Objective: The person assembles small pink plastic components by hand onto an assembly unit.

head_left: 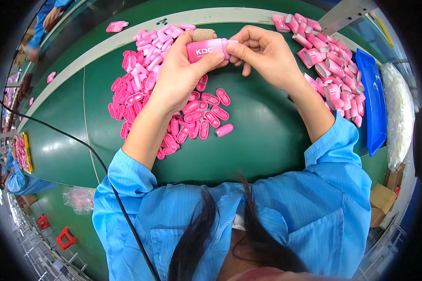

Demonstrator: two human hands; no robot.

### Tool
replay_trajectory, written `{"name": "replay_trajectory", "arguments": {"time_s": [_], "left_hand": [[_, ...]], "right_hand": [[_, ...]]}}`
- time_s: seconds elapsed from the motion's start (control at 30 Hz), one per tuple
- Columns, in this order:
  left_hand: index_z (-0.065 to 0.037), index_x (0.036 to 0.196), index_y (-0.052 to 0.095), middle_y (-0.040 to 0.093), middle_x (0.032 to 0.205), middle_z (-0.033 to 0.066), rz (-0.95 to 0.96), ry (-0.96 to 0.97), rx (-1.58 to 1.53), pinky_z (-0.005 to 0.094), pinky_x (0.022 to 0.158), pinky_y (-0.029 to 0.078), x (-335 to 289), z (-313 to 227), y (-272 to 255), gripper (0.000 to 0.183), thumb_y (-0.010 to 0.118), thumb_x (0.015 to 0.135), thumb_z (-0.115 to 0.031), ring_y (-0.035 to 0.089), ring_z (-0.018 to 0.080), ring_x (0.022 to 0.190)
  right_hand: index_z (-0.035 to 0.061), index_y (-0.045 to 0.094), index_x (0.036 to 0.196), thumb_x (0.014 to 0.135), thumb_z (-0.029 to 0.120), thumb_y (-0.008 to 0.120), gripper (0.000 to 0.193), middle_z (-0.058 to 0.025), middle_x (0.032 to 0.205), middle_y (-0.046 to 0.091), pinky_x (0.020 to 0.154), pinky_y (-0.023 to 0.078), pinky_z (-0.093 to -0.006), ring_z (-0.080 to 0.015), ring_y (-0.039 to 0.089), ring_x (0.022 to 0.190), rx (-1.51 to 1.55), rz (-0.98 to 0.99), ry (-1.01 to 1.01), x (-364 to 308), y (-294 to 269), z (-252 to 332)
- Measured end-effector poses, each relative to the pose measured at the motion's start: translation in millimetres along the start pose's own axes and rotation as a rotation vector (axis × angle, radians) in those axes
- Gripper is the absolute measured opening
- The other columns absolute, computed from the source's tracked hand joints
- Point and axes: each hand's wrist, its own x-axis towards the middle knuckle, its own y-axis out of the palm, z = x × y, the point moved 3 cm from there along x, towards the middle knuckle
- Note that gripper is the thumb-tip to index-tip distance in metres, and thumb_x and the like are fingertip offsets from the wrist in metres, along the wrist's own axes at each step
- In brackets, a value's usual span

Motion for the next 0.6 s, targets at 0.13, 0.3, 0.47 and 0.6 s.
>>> {"name": "replay_trajectory", "arguments": {"time_s": [0.13,0.3,0.47,0.6], "left_hand": [[0.004,0.108,0.046,0.057,0.097,0.0125,0.064,0.03,0.152,0.0258,0.075,0.051,1.7,-7.6,-1.5,0.033,0.062,0.081,-0.004,0.061,0.0174,0.084],[0.005,0.107,0.044,0.056,0.098,0.0135,0.101,-0.013,0.18,0.0278,0.076,0.052,-5.7,-6.7,5.4,0.03,0.06,0.082,-0.002,0.06,0.0183,0.087],[0.006,0.111,0.041,0.052,0.104,0.0157,0.041,-0.018,0.039,0.0295,0.08,0.052,-8.1,3.2,5.6,0.033,0.058,0.084,-0.003,0.06,0.0215,0.091],[0.009,0.115,0.038,0.051,0.106,0.0178,0.068,-0.008,-0.008,0.0306,0.086,0.05,-4.9,10.8,2.2,0.039,0.058,0.084,-0.005,0.059,0.0231,0.094]], "right_hand": [[0.0006,0.053,0.08,0.092,0.028,0.043,0.031,-0.0147,0.065,0.057,0.056,0.043,-0.0368,-0.0295,0.056,0.059,-0.414,0.233,-0.135,-3.4,0.1,14.7],[0.0013,0.049,0.081,0.092,0.026,0.042,0.028,-0.0178,0.061,0.05,0.055,0.039,-0.0409,-0.0357,0.053,0.062,-0.488,0.28,-0.218,-4.9,0.1,13.8],[0.0006,0.049,0.079,0.093,0.027,0.042,0.03,-0.016,0.06,0.052,0.053,0.041,-0.0383,-0.0322,0.054,0.057,-0.42,0.168,-0.186,-9.6,8.5,10.0],[0.0006,0.05,0.078,0.093,0.028,0.042,0.032,-0.0099,0.057,0.055,0.051,0.042,-0.0331,-0.0219,0.055,0.052,-0.271,0.135,-0.073,-11.8,11.7,-5.6]]}}
